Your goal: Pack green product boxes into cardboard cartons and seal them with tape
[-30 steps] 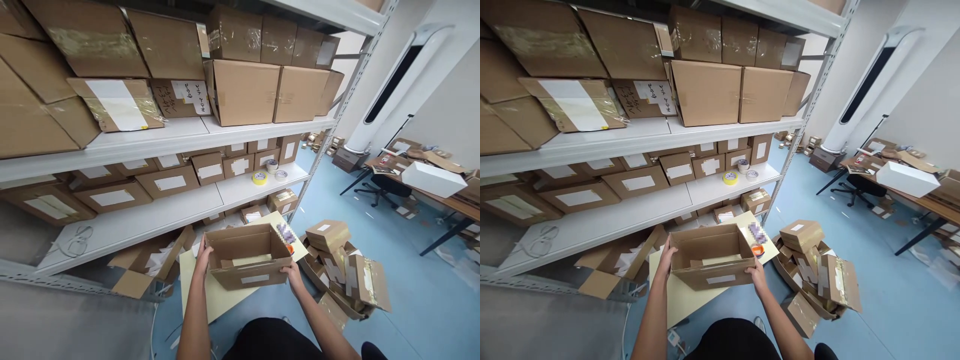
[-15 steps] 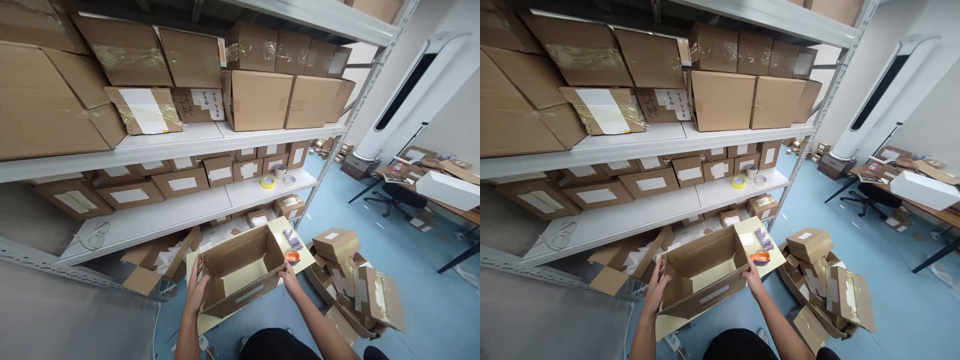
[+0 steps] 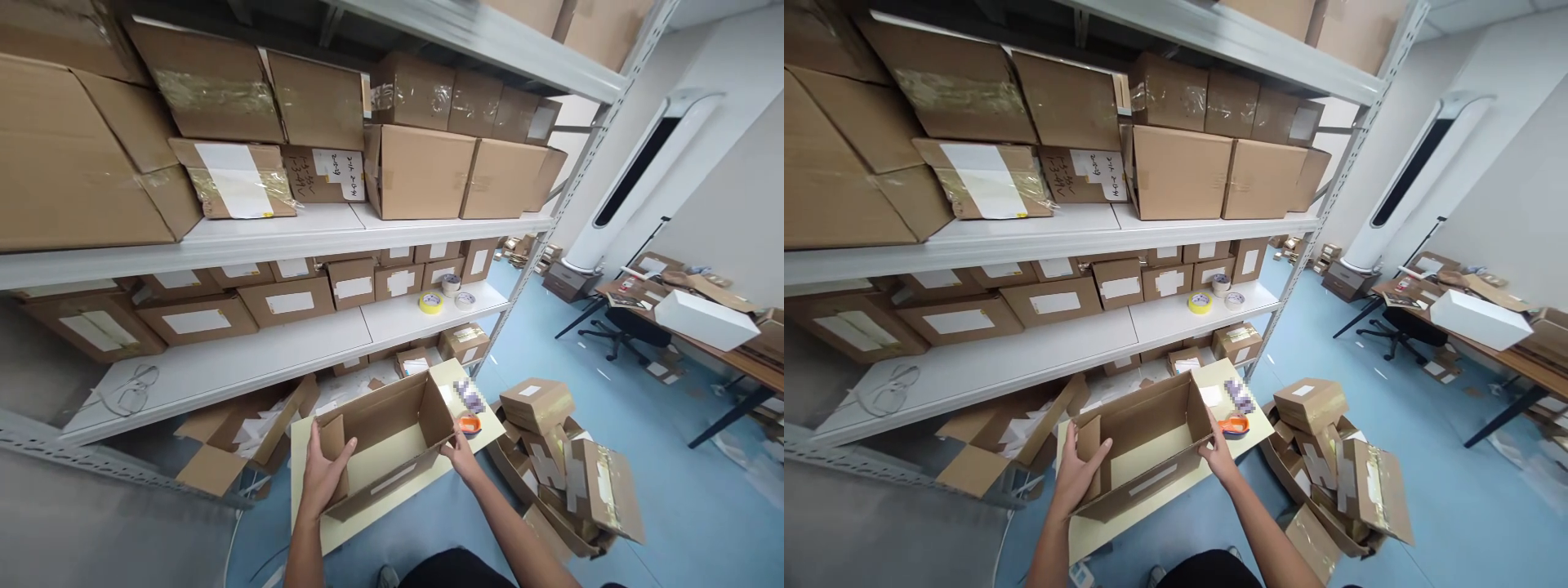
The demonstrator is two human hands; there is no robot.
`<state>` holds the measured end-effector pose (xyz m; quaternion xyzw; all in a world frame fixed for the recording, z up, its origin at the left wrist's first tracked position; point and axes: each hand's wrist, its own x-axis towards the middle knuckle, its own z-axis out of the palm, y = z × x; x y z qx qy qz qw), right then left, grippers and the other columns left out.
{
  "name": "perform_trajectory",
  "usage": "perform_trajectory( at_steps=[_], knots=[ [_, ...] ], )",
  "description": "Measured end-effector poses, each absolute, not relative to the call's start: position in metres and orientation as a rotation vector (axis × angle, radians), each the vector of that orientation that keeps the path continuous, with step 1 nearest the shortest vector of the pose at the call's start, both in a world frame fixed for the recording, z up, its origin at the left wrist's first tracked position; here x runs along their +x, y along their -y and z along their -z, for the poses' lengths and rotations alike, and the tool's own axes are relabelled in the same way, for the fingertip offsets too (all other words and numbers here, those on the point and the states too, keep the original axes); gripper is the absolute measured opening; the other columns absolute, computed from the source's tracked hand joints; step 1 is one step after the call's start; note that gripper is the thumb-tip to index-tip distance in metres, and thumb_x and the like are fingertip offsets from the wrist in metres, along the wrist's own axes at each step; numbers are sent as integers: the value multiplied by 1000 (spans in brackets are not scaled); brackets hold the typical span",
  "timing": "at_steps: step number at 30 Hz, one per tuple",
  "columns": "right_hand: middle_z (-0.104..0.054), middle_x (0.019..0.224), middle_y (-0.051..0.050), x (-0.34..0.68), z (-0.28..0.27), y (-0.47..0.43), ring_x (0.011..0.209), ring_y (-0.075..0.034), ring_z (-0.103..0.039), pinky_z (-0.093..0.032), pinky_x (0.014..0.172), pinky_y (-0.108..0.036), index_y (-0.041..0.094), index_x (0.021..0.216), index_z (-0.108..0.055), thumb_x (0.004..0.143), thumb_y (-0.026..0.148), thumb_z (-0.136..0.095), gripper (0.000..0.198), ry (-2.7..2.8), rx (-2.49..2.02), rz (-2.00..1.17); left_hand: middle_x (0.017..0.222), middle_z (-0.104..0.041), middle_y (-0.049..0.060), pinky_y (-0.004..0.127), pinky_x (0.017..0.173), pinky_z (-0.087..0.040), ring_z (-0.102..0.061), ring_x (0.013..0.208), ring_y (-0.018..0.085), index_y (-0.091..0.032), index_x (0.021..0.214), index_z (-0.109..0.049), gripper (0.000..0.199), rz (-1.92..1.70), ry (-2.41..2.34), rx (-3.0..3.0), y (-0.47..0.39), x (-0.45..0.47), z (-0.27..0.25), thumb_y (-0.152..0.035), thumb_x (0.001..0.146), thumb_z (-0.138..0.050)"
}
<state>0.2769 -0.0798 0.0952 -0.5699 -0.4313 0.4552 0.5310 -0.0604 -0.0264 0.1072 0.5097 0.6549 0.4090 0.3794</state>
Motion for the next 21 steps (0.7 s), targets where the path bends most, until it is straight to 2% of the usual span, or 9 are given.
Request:
perform_trajectory(
  at_steps=[5,11,15,18,21],
  knots=[
    [-62,148,-5,290,-108,91,143,-31,-50,-40,119,-45,33,141,-64,72,33,-81,71,1134,-1254,-1166,174,-22,12,48,131,-19,-22,160,32,-28,167,-14,110,-1070,-1648,1272,29,-59,-104,-61,82,-75],
    [-50,160,-10,296,-105,84,152,-32,-39,-30,124,-52,34,137,-68,71,44,-90,70,1282,-1307,-1112,172,-26,12,46,131,-20,-24,160,28,-26,165,-21,92,-1165,-1543,1256,31,-56,-106,-54,90,-68],
    [-55,155,-10,292,-100,82,149,-33,-43,-29,124,-55,31,130,-73,74,49,-88,61,1246,-1335,-1071,171,-27,13,45,129,-24,-27,158,29,-25,162,-24,87,-1195,-1529,1237,27,-58,-99,-45,90,-68],
    [-62,147,-12,290,-99,81,144,-34,-49,-30,124,-56,27,122,-77,73,51,-88,56,1235,-1349,-1023,167,-34,15,45,127,-29,-35,154,29,-25,157,-29,81,-1215,-1536,1209,21,-64,-88,-36,88,-69],
    [-69,136,-13,290,-97,77,137,-34,-54,-34,122,-53,23,115,-79,73,52,-87,52,1231,-1346,-1007,158,-47,14,45,124,-33,-43,148,30,-24,144,-45,64,-1220,-1537,1212,14,-68,-77,-29,84,-67]
  ],
)
